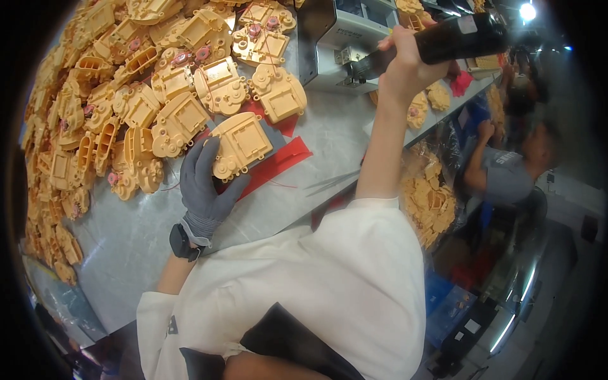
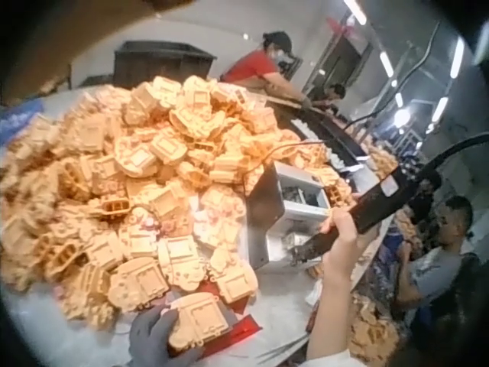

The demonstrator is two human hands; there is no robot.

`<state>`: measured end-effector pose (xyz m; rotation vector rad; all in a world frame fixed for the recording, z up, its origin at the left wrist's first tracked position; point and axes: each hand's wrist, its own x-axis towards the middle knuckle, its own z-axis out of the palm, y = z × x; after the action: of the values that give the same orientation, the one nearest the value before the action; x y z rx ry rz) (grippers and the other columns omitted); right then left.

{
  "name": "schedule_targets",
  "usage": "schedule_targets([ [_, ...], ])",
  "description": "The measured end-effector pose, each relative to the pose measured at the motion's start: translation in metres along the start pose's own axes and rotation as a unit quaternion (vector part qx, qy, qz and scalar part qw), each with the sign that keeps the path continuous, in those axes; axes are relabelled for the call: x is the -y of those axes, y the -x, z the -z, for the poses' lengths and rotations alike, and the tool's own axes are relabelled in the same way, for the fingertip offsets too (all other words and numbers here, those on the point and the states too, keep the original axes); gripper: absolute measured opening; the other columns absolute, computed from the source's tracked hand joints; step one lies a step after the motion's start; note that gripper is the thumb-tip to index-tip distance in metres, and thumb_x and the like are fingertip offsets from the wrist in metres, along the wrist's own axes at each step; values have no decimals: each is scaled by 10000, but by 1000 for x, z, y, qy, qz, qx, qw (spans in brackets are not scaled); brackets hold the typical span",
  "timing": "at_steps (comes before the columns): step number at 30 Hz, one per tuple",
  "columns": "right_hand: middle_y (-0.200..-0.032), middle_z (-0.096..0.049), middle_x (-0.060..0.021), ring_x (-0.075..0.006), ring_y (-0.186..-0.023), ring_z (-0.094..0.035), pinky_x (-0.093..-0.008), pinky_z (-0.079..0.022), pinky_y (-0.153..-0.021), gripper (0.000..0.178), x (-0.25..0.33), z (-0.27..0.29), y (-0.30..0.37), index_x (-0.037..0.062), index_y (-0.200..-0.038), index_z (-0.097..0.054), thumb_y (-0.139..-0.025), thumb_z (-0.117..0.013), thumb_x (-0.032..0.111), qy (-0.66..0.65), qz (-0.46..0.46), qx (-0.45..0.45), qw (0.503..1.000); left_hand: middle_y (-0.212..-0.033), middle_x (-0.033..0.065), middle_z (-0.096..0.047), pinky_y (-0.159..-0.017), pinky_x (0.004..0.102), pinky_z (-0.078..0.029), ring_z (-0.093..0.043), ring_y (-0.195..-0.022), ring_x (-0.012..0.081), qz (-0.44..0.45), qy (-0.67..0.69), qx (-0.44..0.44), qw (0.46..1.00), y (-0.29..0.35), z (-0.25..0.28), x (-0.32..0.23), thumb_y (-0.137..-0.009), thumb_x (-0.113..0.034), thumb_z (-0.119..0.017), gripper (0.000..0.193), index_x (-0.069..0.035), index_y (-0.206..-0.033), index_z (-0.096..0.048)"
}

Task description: The person assembles yellow plastic toy parts by securing them together with screws using an electric screwdriver.

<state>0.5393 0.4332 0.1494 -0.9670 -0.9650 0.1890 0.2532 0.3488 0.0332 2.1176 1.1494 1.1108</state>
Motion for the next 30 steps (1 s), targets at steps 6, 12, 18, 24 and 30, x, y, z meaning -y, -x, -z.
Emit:
schedule_targets([
  [6,-627,-491,-80,-176,-469,-485,-336,-462,-531,343,12,7,11,-13,-1004,-446,-687,-553,-86,14,-42,36,998,-1102,211,-485,-815,439,-403,-491,-931,363,-14,3,-3,1000,1,0,2,-668,-244,-746,662,-33,-1218,-442],
  [12,-621,-491,-62,-176,-501,-500,-343,-455,-559,545,77,-8,76,-14,-1226,-295,-724,-506,7,-202,-67,184,960,-1135,185,-518,-853,413,-436,-518,-1013,343,11,-12,24,1000,-1,5,-2,-629,-200,-770,714,-37,-1243,-444],
  [18,-629,-436,-60,-173,-496,-455,-357,-419,-575,593,90,-34,114,53,-1294,-304,-724,-463,20,-161,-117,230,953,-1123,173,-490,-836,428,-403,-497,-967,348,10,-1,-1,1000,0,2,4,-671,-265,-743,651,-52,-1216,-460],
  [24,-632,-445,-64,-180,-495,-462,-358,-424,-572,516,85,-41,120,52,-1223,-339,-728,-480,25,-121,-111,264,950,-1161,165,-486,-868,435,-393,-486,-1019,335,21,32,-8,999,5,5,7,-663,-268,-743,677,-62,-1239,-452],
  [30,-620,-442,-61,-181,-490,-463,-353,-429,-558,474,82,-44,122,47,-1185,-348,-734,-493,28,-94,-130,258,953,-1159,145,-492,-886,434,-381,-489,-1018,329,38,35,5,999,5,8,4,-659,-269,-741,688,-79,-1252,-449],
])
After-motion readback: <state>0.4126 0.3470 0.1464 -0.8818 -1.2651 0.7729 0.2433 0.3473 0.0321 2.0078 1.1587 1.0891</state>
